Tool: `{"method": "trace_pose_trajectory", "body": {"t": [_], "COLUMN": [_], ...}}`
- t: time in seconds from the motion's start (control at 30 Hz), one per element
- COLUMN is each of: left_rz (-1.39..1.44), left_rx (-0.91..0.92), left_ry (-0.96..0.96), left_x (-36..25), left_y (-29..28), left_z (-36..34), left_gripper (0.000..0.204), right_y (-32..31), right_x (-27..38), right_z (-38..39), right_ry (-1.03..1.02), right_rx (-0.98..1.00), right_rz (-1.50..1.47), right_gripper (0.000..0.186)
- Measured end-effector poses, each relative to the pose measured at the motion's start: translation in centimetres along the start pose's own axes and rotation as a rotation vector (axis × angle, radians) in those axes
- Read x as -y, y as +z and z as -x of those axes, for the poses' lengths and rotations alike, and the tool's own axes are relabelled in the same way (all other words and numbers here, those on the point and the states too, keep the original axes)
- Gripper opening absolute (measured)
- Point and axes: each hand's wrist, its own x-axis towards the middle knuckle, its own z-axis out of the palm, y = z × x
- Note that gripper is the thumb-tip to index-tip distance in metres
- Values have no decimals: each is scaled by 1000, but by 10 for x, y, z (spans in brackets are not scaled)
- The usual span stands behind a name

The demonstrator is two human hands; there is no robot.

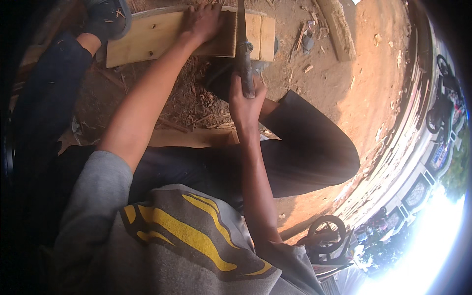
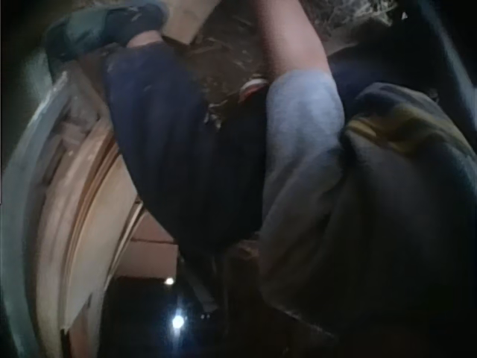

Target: The person sits on the ground and uses a hand saw to cut a small wooden plank. They hold the plank steady with their left hand and saw with their right hand, completing the cut and separating the piece.

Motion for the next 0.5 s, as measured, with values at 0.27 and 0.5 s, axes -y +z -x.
{"method": "trace_pose_trajectory", "body": {"t": [0.27,0.5], "left_rz": [-12,433], "left_rx": [-16,-112], "left_ry": [-5,427], "left_x": [12,31], "left_y": [14,-6], "left_z": [-3,29], "left_gripper": [57,80], "right_y": [-5,-8], "right_x": [1,7], "right_z": [36,31], "right_ry": [-6,-19], "right_rx": [-21,-22], "right_rz": [52,63], "right_gripper": [20,21]}}
